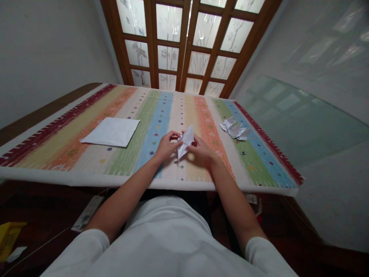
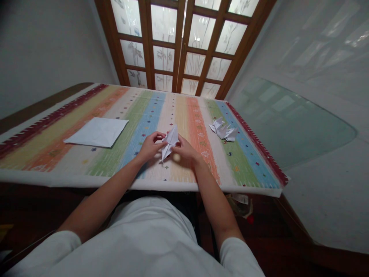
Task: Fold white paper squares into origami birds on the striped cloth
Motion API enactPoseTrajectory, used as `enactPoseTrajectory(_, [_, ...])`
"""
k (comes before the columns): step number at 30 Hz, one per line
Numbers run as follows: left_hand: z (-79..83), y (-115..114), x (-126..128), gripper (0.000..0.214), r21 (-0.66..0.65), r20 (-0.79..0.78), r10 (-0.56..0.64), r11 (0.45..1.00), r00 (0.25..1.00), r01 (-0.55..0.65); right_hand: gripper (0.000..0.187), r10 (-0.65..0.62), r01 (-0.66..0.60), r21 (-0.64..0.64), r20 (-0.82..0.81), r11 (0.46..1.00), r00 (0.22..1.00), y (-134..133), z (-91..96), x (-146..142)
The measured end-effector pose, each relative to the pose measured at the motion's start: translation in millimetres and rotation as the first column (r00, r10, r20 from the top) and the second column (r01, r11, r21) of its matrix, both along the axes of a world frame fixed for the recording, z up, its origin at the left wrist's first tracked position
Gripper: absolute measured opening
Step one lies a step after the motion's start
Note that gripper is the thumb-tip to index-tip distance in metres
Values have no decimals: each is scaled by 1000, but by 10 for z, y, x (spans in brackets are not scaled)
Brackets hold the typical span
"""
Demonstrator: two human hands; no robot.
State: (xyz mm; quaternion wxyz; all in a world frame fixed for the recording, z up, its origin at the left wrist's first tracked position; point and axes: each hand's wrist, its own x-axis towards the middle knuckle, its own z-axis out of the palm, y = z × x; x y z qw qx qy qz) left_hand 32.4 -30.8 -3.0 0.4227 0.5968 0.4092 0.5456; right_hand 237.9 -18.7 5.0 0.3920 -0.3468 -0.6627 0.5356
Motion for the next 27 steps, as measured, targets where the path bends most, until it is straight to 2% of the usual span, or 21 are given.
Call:
enactPoseTrajectory(5, [-3, 19, -17, 23, 13, 25, 23, 1000, 999, -23, 63, -46, 46, 18, -20, 999, 999, 53, -49, 42])
enactPoseTrajectory(11, [-31, 47, -39, 27, -13, 58, 8, 1000, 998, -8, 74, -77, 77, 6, -54, 997, 996, 21, 11, 78])
enactPoseTrajectory(13, [-44, 59, -42, 28, -20, 77, 14, 1000, 997, -13, 67, -99, 99, -5, -63, 995, 993, 14, 19, 79])
enactPoseTrajectory(16, [-53, 66, -40, 27, -40, 117, -3, 999, 993, 8, 47, -106, 103, -38, -79, 994, 991, 20, 25, 81])
enactPoseTrajectory(18, [-45, 54, -37, 23, -59, 137, -17, 998, 990, 26, 34, -92, 89, -39, -77, 995, 993, 26, 37, 86])
enactPoseTrajectory(20, [-23, 29, -35, 16, -90, 159, -13, 996, 987, 28, 29, -77, 76, -21, -55, 997, 996, 24, 57, 91])
enactPoseTrajectory(24, [33, -33, -29, 26, -144, 228, -36, 987, 973, 71, 30, -48, 47, -26, -53, 999, 997, 8, 80, 88])
enactPoseTrajectory(27, [55, -55, -14, 36, -143, 192, -31, 988, 981, 60, 40, -54, 48, -58, -96, 997, 994, 4, 57, 73])
